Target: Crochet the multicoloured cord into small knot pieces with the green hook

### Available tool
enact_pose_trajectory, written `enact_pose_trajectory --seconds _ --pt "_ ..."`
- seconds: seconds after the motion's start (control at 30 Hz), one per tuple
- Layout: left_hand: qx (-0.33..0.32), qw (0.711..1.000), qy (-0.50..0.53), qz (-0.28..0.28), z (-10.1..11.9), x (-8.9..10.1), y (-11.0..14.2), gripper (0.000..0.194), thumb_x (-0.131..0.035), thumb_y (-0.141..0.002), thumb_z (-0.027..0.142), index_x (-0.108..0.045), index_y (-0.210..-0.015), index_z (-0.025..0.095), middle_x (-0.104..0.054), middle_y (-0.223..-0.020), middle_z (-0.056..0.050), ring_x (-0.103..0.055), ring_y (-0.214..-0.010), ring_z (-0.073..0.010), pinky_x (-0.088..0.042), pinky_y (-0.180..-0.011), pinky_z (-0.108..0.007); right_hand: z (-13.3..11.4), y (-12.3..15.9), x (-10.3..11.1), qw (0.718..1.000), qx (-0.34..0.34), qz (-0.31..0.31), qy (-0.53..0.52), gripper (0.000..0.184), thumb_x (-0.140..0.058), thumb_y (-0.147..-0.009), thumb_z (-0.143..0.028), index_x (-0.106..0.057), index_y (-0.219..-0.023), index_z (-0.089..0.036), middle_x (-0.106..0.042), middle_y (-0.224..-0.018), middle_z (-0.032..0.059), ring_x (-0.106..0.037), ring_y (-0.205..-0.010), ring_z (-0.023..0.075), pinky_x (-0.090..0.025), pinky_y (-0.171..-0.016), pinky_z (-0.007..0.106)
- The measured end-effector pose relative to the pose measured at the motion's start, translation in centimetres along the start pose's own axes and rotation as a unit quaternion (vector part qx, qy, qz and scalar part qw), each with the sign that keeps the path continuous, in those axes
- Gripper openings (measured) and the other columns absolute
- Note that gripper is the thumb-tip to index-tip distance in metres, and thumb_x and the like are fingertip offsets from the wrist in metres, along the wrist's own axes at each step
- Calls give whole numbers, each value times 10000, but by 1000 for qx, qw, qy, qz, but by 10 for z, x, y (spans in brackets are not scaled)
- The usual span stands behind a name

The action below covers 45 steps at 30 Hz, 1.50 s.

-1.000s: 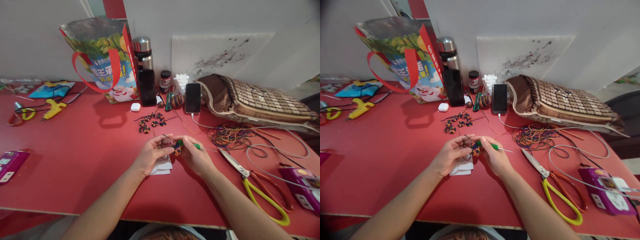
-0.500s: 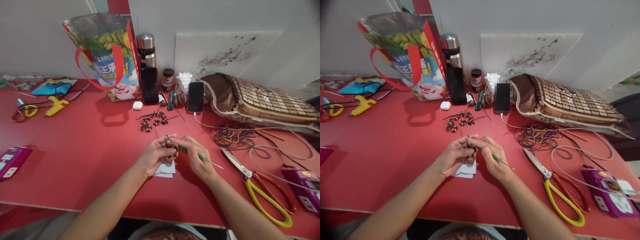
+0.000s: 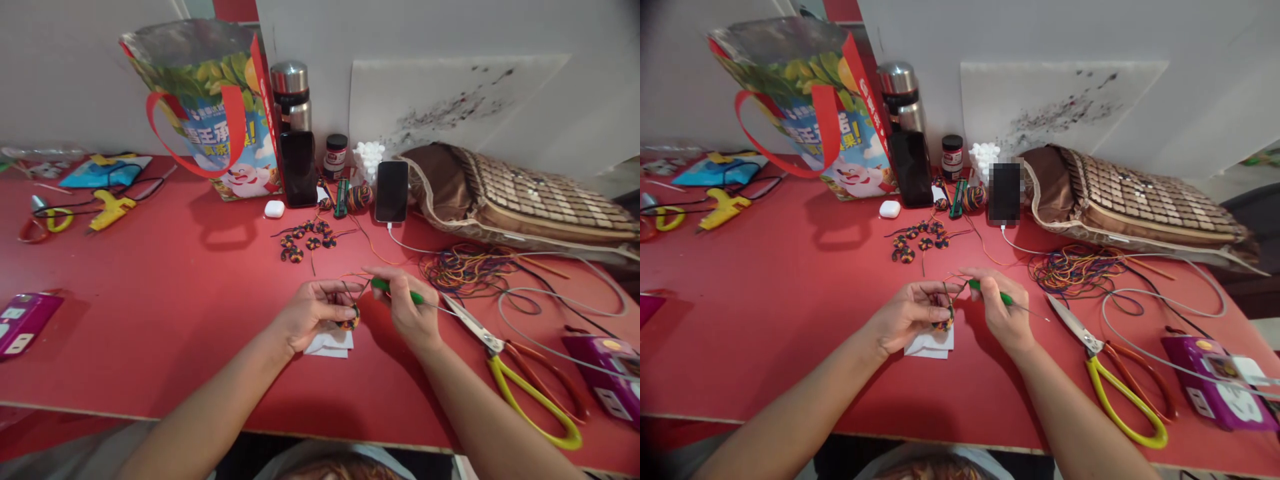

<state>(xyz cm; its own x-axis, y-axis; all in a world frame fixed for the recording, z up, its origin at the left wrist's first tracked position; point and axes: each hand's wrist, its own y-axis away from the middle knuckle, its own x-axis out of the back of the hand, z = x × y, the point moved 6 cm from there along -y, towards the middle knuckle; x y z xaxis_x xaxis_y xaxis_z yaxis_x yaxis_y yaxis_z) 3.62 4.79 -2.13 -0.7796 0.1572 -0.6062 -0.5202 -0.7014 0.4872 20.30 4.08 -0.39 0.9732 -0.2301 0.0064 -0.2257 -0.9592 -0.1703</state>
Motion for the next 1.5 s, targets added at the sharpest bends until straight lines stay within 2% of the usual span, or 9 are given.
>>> enact_pose_trajectory --seconds 0.1,0.23,0.47,0.67,0.87,1.0,1.1,1.2,1.5 --pt "-2 1000 -13 3 0 2 -1 453 -967 -487 62 -857 -924 105 -691 -663 -18 -662 -577 -136 -513 -612 -283 5 -5 2 997 -56 20 -40 496 -629 -975 -660 -874 -940 -230 -597 -609 24 -471 -542 145 -338 -509 286" --pt "-28 1000 1 15 6 8 -2 455 -952 -525 64 -855 -966 127 -682 -666 0 -687 -611 -147 -533 -649 -289 13 -13 -7 969 -187 -68 -147 583 -717 -861 -735 -836 -765 -173 -474 -429 -15 -264 -400 82 -149 -443 267" --pt "-109 992 59 24 32 28 -5 452 -918 -609 68 -834 -1047 142 -678 -718 5 -618 -622 -94 -472 -611 -226 20 -23 7 940 -262 -108 -191 700 -704 -821 -800 -828 -921 -119 -432 -377 -57 -188 -326 47 -117 -383 230" --pt "-134 986 95 4 39 29 -4 477 -932 -604 149 -826 -1066 104 -561 -596 39 -412 -509 -34 -345 -516 -179 29 -21 1 899 -324 -83 -284 598 -694 -882 -722 -823 -914 -139 -623 -506 11 -319 -354 66 -267 -357 216" --pt "-159 983 73 47 38 24 0 506 -958 -594 107 -823 -1078 161 -692 -727 11 -631 -660 -96 -491 -664 -215 25 1 -4 834 -379 -45 -399 217 -826 -894 -377 -789 -935 -167 -741 -797 35 -652 -670 109 -625 -625 204" --pt "-192 977 26 87 39 22 7 483 -945 -647 119 -820 -1109 186 -716 -782 16 -681 -743 -123 -530 -792 -272 22 39 -11 793 -430 -52 -429 316 -875 -858 -375 -788 -1068 -155 -742 -852 36 -660 -693 96 -638 -665 182" --pt "-193 976 -25 102 37 17 10 450 -948 -636 141 -837 -1069 193 -747 -833 -10 -701 -804 -148 -537 -826 -290 15 53 -16 855 -391 -49 -338 390 -841 -873 -492 -800 -1070 -158 -679 -754 17 -545 -533 89 -519 -447 202" --pt "-176 977 -65 104 32 9 11 434 -940 -626 128 -845 -1045 193 -754 -834 -15 -690 -793 -143 -539 -793 -274 -1 43 -11 951 -240 31 -190 470 -977 -715 -417 -784 -1098 -225 -742 -911 34 -655 -676 130 -574 -563 244" --pt "-154 965 -199 67 34 -1 12 315 -847 -781 201 -826 -1083 115 -680 -617 -7 -620 -549 -126 -506 -574 -250 8 29 -20 958 -250 -18 -143 385 -955 -692 -483 -754 -792 -170 -600 -573 -28 -456 -473 79 -383 -431 220"
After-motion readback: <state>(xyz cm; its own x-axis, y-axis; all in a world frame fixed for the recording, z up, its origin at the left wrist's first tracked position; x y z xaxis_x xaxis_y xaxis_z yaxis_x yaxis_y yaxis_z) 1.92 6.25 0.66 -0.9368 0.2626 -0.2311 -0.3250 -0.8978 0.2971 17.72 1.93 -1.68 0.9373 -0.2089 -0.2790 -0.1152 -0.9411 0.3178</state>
